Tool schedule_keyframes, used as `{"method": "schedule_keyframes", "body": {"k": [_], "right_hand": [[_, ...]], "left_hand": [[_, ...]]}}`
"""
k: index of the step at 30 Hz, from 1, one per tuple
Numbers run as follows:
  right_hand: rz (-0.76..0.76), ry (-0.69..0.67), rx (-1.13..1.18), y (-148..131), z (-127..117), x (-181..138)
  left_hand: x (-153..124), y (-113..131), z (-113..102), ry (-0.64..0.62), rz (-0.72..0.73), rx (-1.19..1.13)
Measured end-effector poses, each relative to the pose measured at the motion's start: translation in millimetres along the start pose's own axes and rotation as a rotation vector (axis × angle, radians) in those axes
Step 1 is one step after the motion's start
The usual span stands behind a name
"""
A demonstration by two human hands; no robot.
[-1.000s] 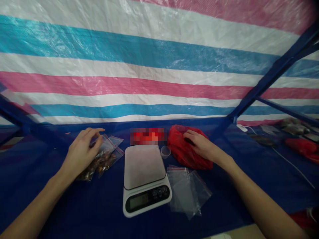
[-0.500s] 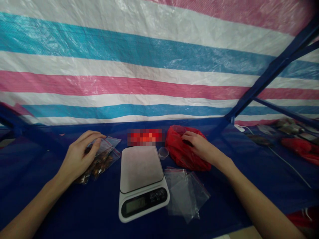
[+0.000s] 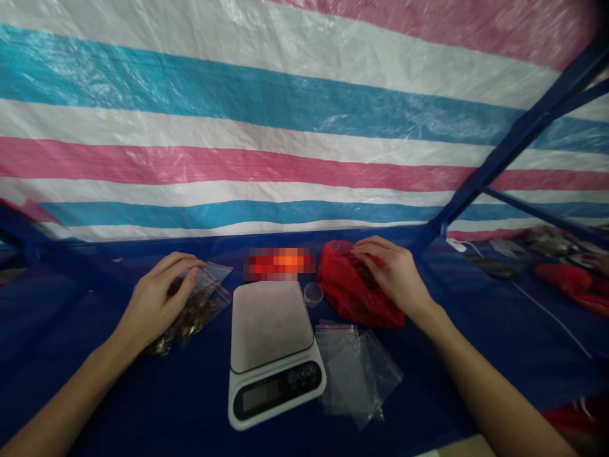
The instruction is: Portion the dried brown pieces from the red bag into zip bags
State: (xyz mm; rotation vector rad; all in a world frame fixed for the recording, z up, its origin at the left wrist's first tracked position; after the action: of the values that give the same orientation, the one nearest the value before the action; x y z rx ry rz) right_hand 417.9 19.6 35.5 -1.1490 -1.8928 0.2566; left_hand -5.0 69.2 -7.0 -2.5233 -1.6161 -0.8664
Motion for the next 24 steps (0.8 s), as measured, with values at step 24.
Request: {"method": "schedule_keyframes", "body": {"k": [24], "right_hand": [[0.174,-0.017,0.52,-29,76,-15]], "left_hand": [[0,1,4,0.028,0.036,-0.013]]}}
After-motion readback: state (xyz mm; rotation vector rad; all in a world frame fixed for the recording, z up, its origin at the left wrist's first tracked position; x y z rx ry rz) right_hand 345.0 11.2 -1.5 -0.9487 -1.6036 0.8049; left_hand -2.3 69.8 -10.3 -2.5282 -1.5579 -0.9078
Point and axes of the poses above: each hand's wrist, its own x-axis towards the middle knuckle, its own z-axis out of the palm, y = z × x, the point moved 6 cm from there along x, towards the middle knuckle, and after that the axes turned 10 degrees about x, right-handed, at the moved point
